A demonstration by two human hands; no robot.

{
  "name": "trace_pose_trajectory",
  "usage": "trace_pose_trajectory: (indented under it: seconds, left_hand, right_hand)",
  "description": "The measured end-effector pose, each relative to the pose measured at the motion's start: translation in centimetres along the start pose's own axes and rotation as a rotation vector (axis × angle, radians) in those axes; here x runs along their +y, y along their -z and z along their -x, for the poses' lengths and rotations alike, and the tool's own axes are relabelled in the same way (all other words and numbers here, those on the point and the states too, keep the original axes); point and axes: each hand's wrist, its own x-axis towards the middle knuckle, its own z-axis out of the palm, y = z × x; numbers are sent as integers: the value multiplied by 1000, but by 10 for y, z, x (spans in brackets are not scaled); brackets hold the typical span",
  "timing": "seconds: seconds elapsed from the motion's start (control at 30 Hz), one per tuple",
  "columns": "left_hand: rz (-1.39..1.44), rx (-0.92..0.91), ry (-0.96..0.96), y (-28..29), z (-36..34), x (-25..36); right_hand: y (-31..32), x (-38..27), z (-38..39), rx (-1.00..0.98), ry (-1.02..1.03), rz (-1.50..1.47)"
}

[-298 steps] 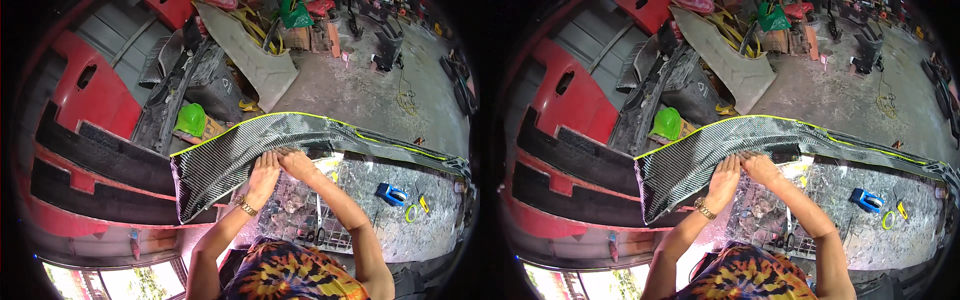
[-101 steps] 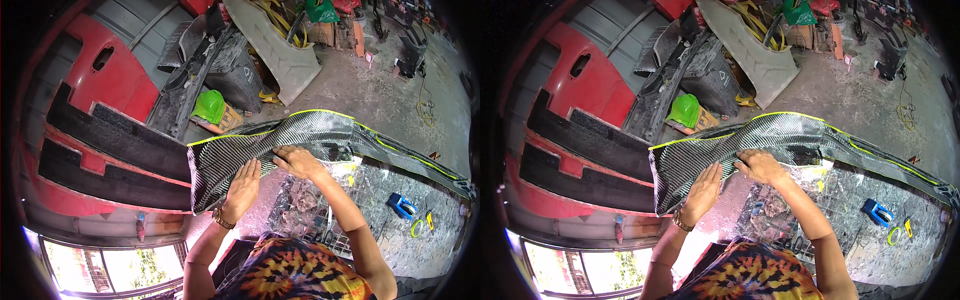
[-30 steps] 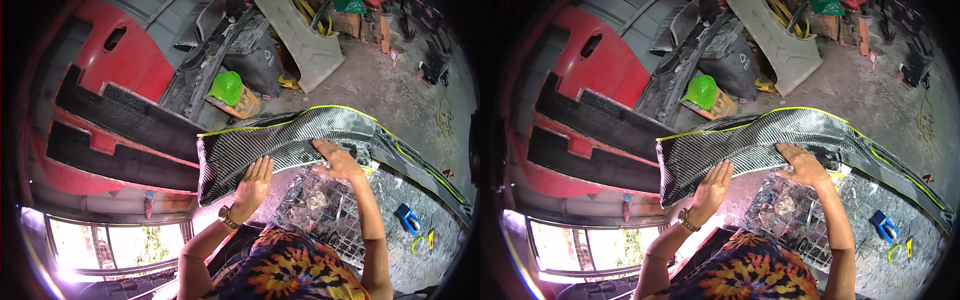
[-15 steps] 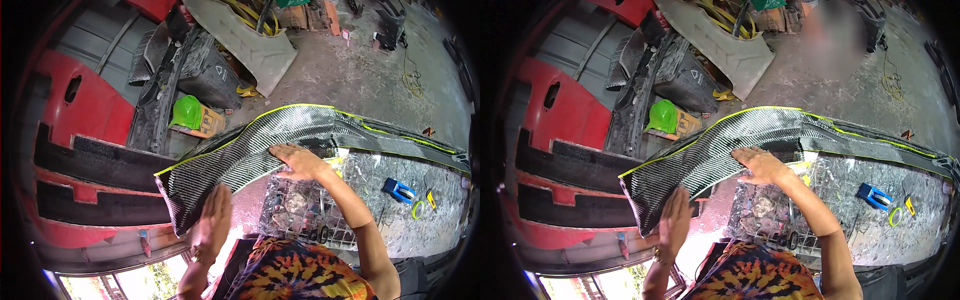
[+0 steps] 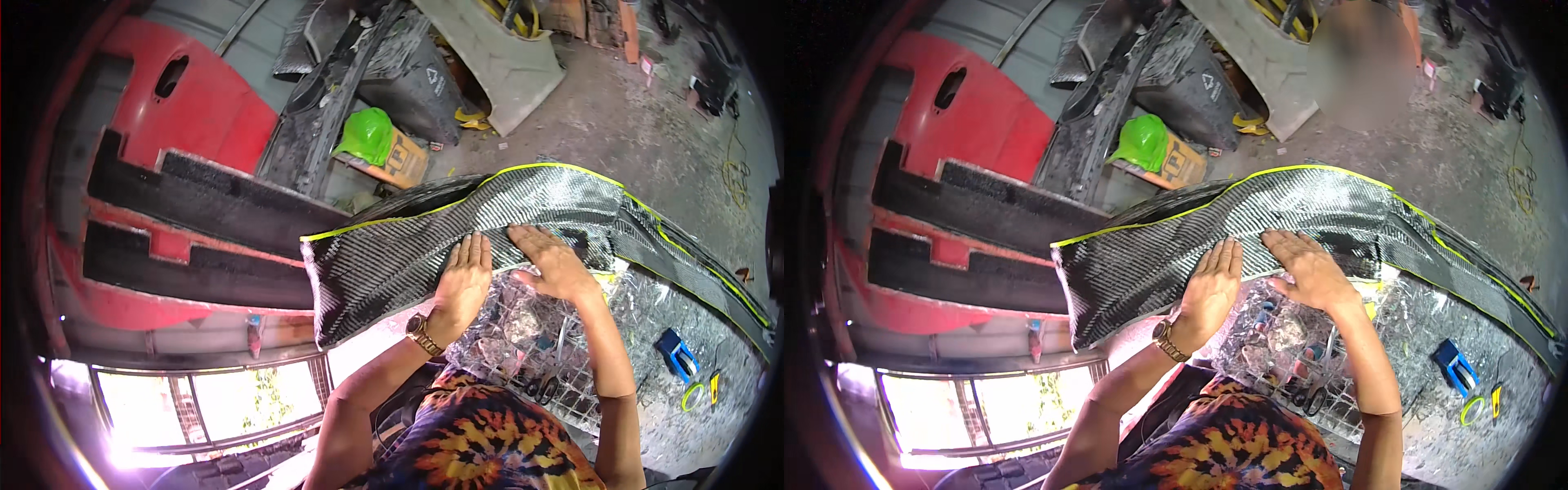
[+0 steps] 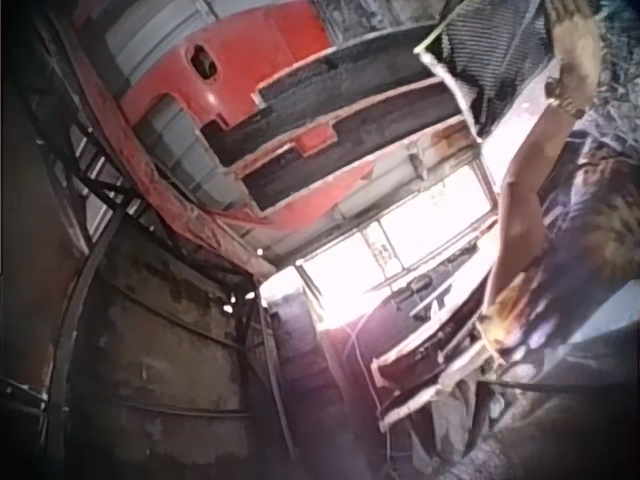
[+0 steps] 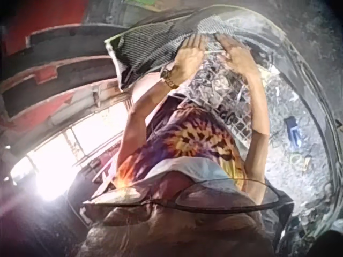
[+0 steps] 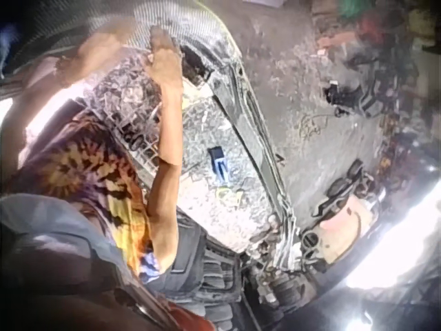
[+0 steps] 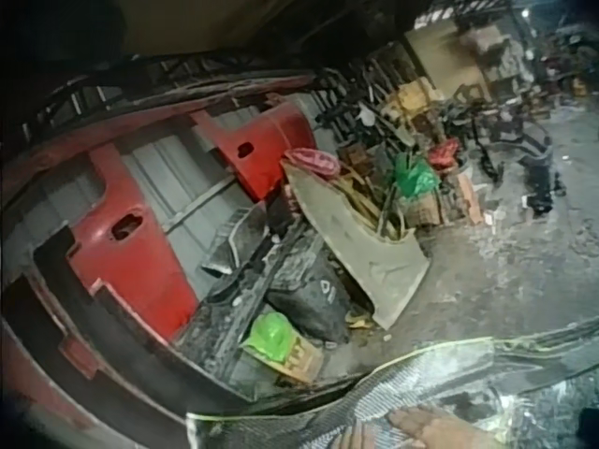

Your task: The person positions and smooths a carbon fiber sheet onto a car body component by hand, pressing the material along its contours and edges.

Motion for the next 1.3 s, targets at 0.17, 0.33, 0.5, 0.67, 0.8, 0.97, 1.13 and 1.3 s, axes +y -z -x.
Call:
trace_pose_trajectory:
  seconds: [0.17,0.33,0.5,0.67,0.8,0.97,1.13,1.3]
  left_hand:
    - [18,17,49,14,38,-26]
    - [-37,51,99,35,80,-44]
    - [-66,-1,122,61,118,-57]
    - [-73,-50,102,73,142,-69]
    - [-27,-45,88,75,157,-80]
    - [173,-85,115,73,103,-45]
    - [344,13,-96,44,-4,2]
    - [428,-202,-132,14,-40,4]
  right_hand:
    - [8,-3,0,-50,-62,15]
    - [6,-3,-5,-73,-62,27]
    - [6,-3,-6,-82,-60,38]
    - [5,7,3,-31,-18,41]
    - [1,7,-3,-5,54,-32]
    - [-5,4,-7,-14,20,37]
    - [1,14,4,25,86,-58]
    - [3,17,15,29,24,-36]
